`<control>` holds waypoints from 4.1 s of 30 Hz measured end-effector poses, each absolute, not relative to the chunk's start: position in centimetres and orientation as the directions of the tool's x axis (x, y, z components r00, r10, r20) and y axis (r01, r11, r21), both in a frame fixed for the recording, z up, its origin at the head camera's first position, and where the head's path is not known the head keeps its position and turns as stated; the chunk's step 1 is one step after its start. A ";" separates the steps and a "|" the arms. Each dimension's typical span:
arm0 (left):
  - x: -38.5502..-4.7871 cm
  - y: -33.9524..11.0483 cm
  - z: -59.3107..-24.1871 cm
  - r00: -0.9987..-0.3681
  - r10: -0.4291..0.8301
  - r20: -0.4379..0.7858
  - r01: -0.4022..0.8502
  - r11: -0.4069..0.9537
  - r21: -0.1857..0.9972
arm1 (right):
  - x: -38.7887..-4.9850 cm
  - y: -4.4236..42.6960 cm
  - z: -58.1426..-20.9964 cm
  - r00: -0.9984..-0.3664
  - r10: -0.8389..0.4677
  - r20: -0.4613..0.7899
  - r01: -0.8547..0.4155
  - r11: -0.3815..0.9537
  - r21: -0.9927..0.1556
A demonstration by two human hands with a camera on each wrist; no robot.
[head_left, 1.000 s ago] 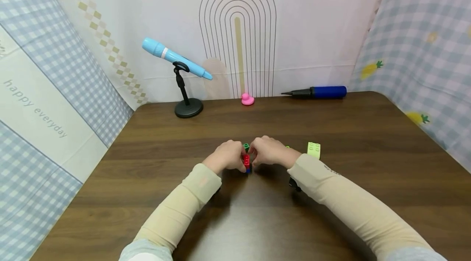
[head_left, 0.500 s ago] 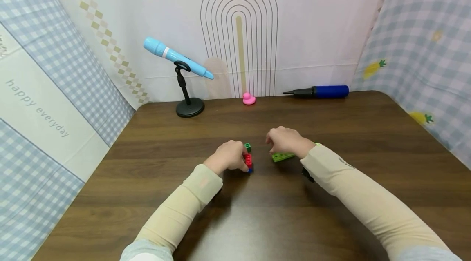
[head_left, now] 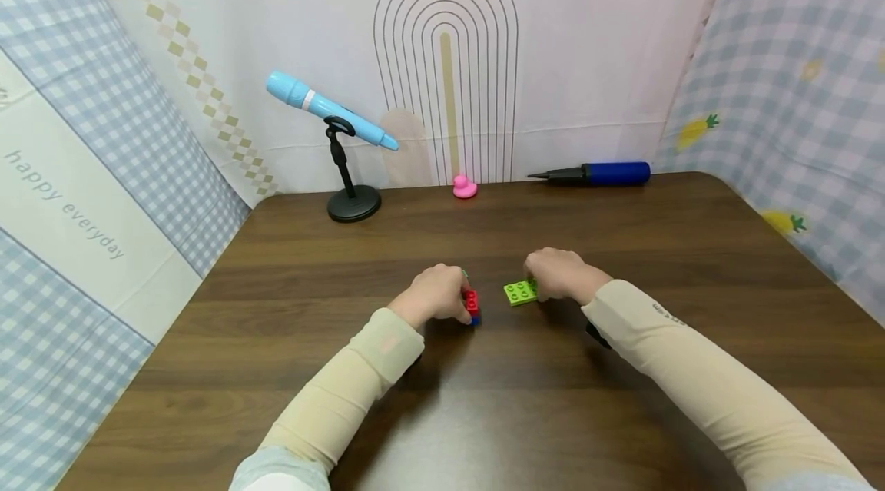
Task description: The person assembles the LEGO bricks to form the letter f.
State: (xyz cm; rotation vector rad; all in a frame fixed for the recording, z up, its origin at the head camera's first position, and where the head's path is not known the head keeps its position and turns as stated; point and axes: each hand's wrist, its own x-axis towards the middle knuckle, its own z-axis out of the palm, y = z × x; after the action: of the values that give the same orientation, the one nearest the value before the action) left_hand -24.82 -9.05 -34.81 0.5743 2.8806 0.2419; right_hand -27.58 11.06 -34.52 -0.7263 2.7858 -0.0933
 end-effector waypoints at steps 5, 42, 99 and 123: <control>-24.8 -9.0 -34.7 -0.909 0.382 -0.168 0.348 0.915 0.203 | -27.6 11.3 -34.7 -0.837 -0.509 -0.202 -0.492 0.861 -0.130; -24.7 -9.0 -34.6 -0.894 0.409 -0.185 0.365 0.902 0.229 | -25.5 7.6 -33.2 -0.731 -0.677 -0.085 -0.607 0.701 -0.375; -24.8 -8.9 -33.6 -0.879 0.454 -0.145 0.400 0.868 0.294 | -26.1 6.2 -32.8 -0.706 -0.694 -0.139 -0.629 0.705 -0.327; -24.1 -11.6 -33.1 -0.882 0.439 -0.172 0.389 0.884 0.258 | -26.9 6.3 -32.8 -0.716 -0.672 -0.189 -0.600 0.731 -0.325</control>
State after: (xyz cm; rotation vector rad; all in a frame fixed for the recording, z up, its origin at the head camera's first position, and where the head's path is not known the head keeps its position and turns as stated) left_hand -24.12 -11.61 -33.11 0.6301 2.8272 0.3186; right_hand -26.86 6.31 -32.83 -0.9953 2.6412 -0.3478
